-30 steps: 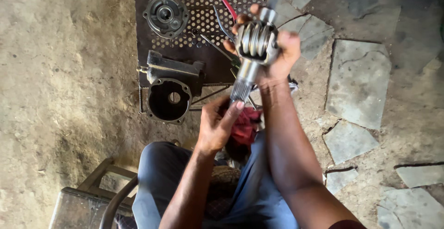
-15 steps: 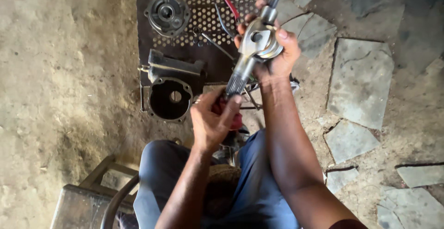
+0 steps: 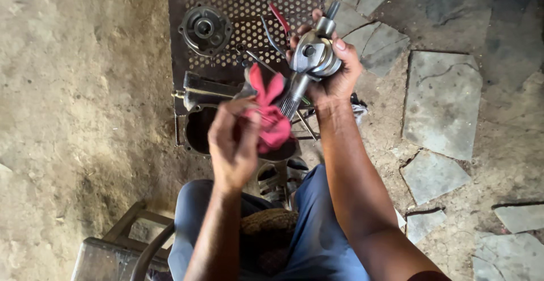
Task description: The person cleans a metal engine component with a pink cloth and then inserts a piston into the cylinder block. They manipulate the piston and cylinder block to align the parts and prepare for assembly.
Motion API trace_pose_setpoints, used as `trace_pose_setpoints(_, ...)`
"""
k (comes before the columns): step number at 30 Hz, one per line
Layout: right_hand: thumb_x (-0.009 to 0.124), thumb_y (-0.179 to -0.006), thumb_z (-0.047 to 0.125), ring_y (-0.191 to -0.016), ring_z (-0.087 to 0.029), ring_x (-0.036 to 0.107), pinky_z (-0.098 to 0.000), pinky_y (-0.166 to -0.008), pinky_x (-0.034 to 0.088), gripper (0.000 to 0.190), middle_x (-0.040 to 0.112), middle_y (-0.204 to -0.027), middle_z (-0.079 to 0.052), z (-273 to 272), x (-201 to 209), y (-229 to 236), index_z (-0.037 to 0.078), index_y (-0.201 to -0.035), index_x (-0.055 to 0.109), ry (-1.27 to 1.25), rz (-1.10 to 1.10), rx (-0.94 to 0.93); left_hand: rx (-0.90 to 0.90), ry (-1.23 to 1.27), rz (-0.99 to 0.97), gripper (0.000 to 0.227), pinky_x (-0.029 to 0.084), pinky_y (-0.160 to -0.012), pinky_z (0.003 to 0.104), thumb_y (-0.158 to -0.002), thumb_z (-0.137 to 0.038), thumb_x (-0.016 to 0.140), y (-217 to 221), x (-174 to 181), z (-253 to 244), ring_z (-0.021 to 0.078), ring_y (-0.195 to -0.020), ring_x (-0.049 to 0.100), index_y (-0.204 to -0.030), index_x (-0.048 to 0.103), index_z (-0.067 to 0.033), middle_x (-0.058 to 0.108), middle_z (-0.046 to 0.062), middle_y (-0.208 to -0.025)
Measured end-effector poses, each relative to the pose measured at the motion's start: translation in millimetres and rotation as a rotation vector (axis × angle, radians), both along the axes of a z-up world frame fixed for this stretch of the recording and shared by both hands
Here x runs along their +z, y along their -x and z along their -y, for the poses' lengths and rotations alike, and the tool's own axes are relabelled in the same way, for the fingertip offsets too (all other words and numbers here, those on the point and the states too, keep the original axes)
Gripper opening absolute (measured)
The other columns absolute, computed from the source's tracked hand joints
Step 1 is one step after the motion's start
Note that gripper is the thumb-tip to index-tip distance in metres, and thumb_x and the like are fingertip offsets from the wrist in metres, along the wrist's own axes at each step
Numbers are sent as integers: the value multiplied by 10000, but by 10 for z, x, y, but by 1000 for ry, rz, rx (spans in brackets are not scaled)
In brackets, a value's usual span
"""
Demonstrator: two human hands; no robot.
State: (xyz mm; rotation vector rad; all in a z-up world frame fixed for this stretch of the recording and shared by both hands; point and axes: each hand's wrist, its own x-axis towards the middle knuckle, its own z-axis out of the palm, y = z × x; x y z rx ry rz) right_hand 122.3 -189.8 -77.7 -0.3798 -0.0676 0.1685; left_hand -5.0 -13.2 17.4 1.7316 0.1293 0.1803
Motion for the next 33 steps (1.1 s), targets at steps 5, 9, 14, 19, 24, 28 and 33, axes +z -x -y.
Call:
trace_pose_setpoints(5, 721, -796, 358, -1134, -348, 653, -507, -962, 578, 735, 646, -1227, -157, 45, -1, -39, 78, -1450, 538, -11, -92, -34, 93, -624, 531, 77, 481, -758, 344, -963, -96, 688, 33, 369, 23, 250, -856, 589, -1034, 659, -90, 632, 116, -971)
trace_pose_setpoints(9, 712, -796, 363, -1133, -352, 648, -498, -943, 571, 729, 652, -1221, -162, 46, 1, -49, 76, -1445, 546, -52, -104, -50, -26, 3, 469, 79, 567, -682, 253, -1062, -78, 647, 88, 286, -190, 129, -742, 652, -1108, 706, -52, 703, 67, -943)
trace_pose_setpoints(14, 713, -813, 364, -1088, -343, 658, -482, -927, 570, 731, 662, -1201, -180, 41, 6, -24, 27, -1441, 550, -47, -67, -68, 165, 329, 181, 81, 450, -635, 207, -1093, -72, 559, 30, 41, -508, 88, -702, 574, -1099, 636, -48, 646, 14, -870)
trace_pose_setpoints(19, 715, -824, 337, -1060, -329, 671, -462, -952, 570, 776, 669, -1198, -184, 22, -54, 63, 6, -1498, 521, -30, -113, -59, 230, 625, 26, 75, 481, -722, 238, -1098, -52, 575, -48, -236, -344, 96, -797, 569, -1145, 624, -20, 634, 24, -942)
trace_pose_setpoints(24, 712, -808, 279, -1132, -323, 694, -492, -1101, 573, 786, 672, -1234, -198, -92, 7, -14, -58, -1485, 498, 103, -102, -136, -73, 164, 211, 356, 588, -878, 313, -994, -127, 693, -416, -445, 143, 157, -1016, 675, -1325, 586, -50, 690, 63, -1160)
trace_pose_setpoints(28, 722, -806, 279, -1066, -336, 693, -475, -1051, 569, 758, 664, -1195, -201, -94, 47, -9, -11, -1471, 502, 202, 2, -115, -160, -303, 230, 477, 586, -841, 400, -879, -272, 826, -479, -511, 183, 283, -974, 734, -1228, 620, -21, 721, 153, -1081)
trace_pose_setpoints(33, 744, -825, 263, -1040, -347, 699, -452, -966, 585, 744, 648, -1171, -205, -128, 97, 30, 7, -1476, 492, 262, 68, -77, -166, -584, 109, 479, 565, -758, 461, -853, -401, 859, -581, -761, 256, 377, -879, 723, -1072, 653, -28, 742, 173, -953)
